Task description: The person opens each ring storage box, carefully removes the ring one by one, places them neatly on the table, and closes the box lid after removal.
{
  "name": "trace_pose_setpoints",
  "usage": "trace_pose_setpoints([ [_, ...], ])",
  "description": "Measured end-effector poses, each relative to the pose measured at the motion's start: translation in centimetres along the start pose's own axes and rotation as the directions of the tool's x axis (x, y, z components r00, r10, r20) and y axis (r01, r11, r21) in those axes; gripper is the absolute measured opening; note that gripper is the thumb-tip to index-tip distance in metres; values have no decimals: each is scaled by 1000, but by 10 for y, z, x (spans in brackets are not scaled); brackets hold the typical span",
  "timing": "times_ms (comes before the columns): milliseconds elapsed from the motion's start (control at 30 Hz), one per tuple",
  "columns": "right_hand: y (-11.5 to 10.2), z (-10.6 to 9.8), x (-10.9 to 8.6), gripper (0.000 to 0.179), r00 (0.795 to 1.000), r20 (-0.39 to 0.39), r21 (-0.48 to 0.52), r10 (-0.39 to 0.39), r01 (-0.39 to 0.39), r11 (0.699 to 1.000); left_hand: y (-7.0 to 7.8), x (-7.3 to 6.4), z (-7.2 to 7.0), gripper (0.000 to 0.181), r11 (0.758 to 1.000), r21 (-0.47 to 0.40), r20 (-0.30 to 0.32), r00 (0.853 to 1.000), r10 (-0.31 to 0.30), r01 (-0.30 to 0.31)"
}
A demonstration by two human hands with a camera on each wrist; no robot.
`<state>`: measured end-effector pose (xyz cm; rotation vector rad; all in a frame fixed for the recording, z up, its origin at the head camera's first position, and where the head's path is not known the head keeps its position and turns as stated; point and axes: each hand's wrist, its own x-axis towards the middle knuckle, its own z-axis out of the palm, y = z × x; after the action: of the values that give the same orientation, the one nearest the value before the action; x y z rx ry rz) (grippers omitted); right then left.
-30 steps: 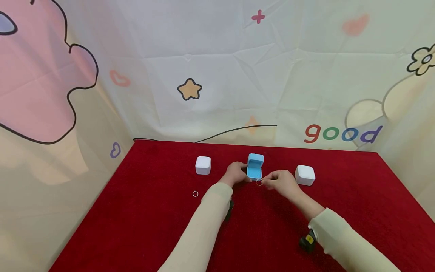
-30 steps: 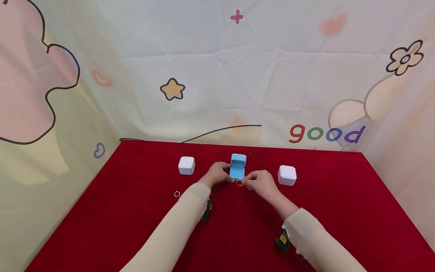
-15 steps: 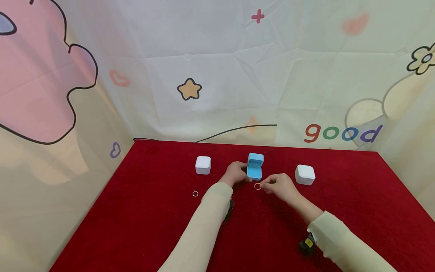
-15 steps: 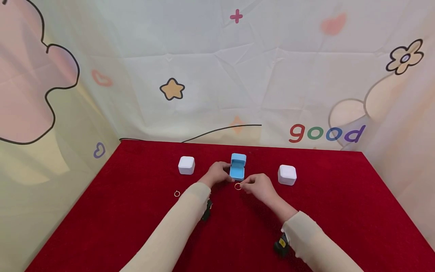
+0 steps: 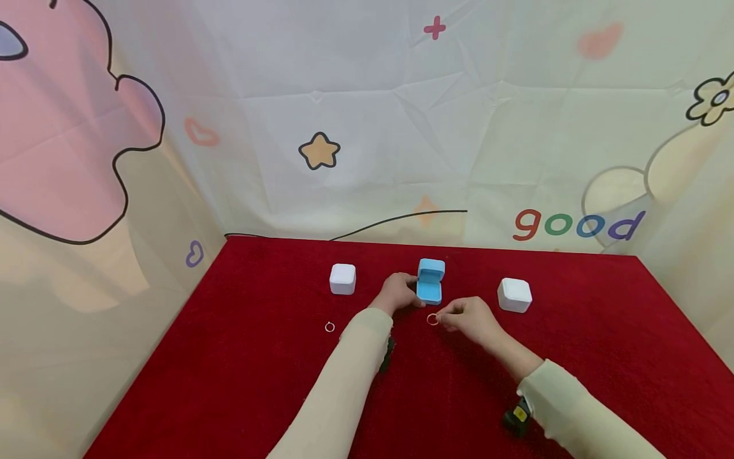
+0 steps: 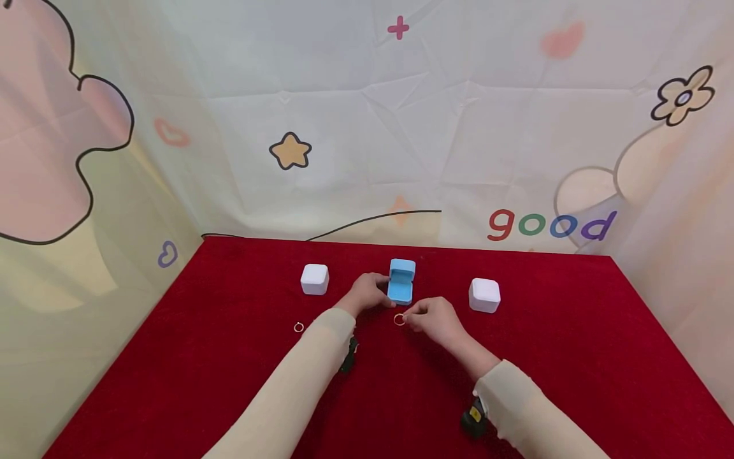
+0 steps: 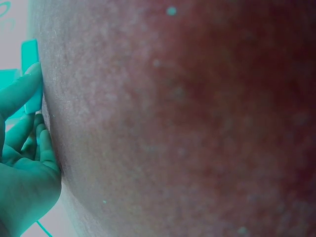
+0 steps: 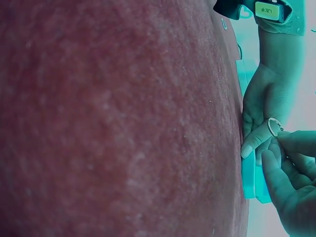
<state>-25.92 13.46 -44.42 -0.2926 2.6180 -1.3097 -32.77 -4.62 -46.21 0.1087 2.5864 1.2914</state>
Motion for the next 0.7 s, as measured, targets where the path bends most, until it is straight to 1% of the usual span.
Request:
trace_pose_setpoints([
  [133,0,2,-1,17,1000,6,4,-17,17,1000,0,1,0,61,1000,2,-1,1000,-2,2],
  [367,2,5,0,16,1000,15,4,-12,12,1000,0,0,0,61,1000,0,3,1000,-4,4],
  [600,2,9,-3,16,999,32,13,-4,3,1000,0,-1,0,59,1000,3,3,1000,-2,2],
  [700,1,10,-4,17,999,42,19,-18,17,1000,1,-2,0,59,1000,-1,4,1000,1,-1],
])
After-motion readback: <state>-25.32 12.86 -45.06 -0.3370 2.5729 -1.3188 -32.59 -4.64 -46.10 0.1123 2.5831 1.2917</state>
